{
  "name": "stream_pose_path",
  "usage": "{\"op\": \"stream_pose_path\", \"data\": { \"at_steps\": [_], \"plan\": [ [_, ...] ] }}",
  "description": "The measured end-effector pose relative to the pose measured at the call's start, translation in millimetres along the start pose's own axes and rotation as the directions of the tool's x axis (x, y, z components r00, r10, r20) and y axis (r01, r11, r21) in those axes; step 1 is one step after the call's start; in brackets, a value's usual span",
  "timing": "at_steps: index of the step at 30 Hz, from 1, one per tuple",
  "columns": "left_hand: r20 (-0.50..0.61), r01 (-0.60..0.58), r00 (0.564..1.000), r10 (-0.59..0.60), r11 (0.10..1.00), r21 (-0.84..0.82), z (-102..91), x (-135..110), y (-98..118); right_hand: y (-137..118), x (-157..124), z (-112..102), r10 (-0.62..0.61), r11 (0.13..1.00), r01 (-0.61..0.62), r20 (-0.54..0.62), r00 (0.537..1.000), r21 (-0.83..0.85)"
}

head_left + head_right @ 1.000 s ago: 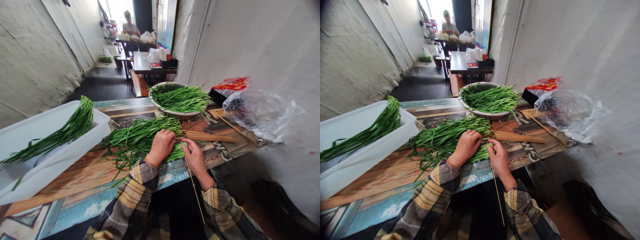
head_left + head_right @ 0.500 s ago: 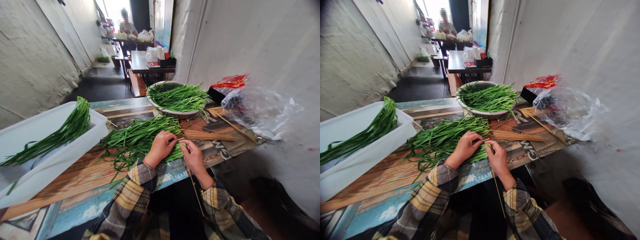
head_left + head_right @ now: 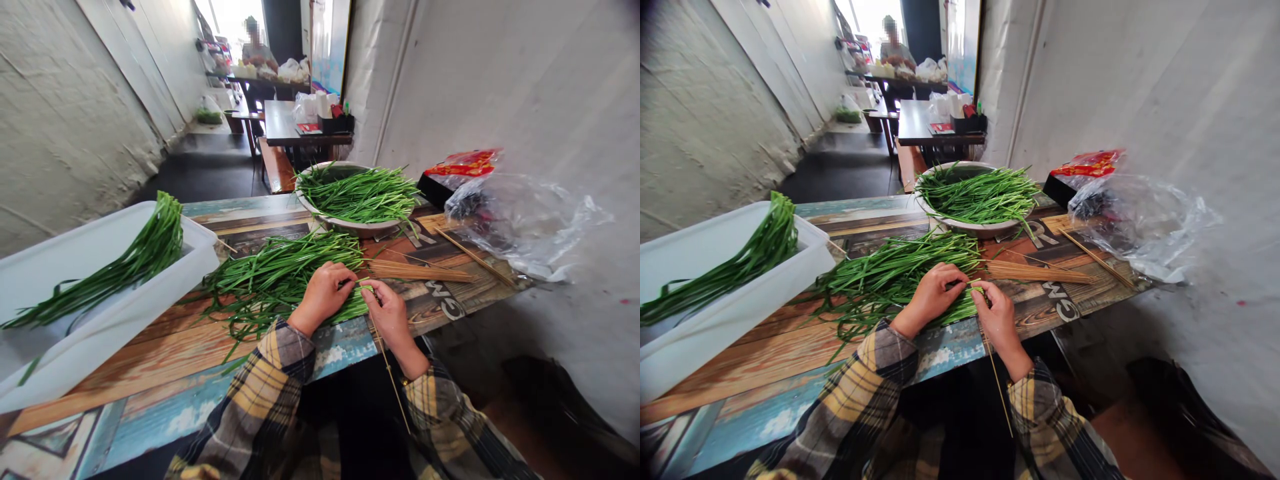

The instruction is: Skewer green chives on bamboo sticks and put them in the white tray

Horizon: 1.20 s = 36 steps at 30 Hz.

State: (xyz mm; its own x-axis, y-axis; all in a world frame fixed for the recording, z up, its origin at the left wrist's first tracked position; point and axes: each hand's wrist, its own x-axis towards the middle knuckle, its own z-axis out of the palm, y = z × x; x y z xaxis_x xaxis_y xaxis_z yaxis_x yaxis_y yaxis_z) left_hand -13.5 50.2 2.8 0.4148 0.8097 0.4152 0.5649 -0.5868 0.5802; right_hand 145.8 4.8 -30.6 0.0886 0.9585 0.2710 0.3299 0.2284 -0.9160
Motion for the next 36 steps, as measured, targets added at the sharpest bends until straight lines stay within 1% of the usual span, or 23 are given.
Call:
{"op": "stream_pose_path", "data": {
  "at_steps": [11, 23, 26, 30, 34, 36],
  "plan": [
    [-0.004, -0.023, 1.000, 0.023, 1.000, -0.016, -1.0, -0.7, 1.1, 4.2, 0.0, -0.3, -0.020, 1.000, 0.020, 0.007, 1.000, -0.013],
    [-0.004, -0.057, 0.998, 0.057, 0.998, 0.016, -1.9, -0.1, 1.0, 3.8, 0.8, -0.5, -0.027, 0.999, 0.028, 0.017, 0.999, -0.035],
    [0.000, -0.048, 0.999, 0.048, 0.999, -0.004, -1.2, -0.2, 1.0, 6.3, 0.8, 0.5, -0.019, 1.000, 0.019, 0.005, 1.000, -0.023],
    [0.002, -0.022, 1.000, 0.022, 1.000, -0.017, 0.0, -0.7, 0.3, 7.4, 0.3, 0.5, 0.010, 0.999, -0.012, -0.043, 0.999, -0.040],
    [-0.008, 0.002, 1.000, -0.002, 0.999, -0.034, 0.4, -1.5, 0.2, 3.5, 0.5, -1.3, -0.015, 0.994, 0.012, -0.028, 0.999, -0.112],
    [-0.012, 0.006, 1.000, -0.006, 0.999, -0.034, 0.2, -1.8, 0.7, 2.2, 0.6, -1.7, -0.026, 0.994, 0.024, -0.024, 0.999, -0.111]
  ]
}}
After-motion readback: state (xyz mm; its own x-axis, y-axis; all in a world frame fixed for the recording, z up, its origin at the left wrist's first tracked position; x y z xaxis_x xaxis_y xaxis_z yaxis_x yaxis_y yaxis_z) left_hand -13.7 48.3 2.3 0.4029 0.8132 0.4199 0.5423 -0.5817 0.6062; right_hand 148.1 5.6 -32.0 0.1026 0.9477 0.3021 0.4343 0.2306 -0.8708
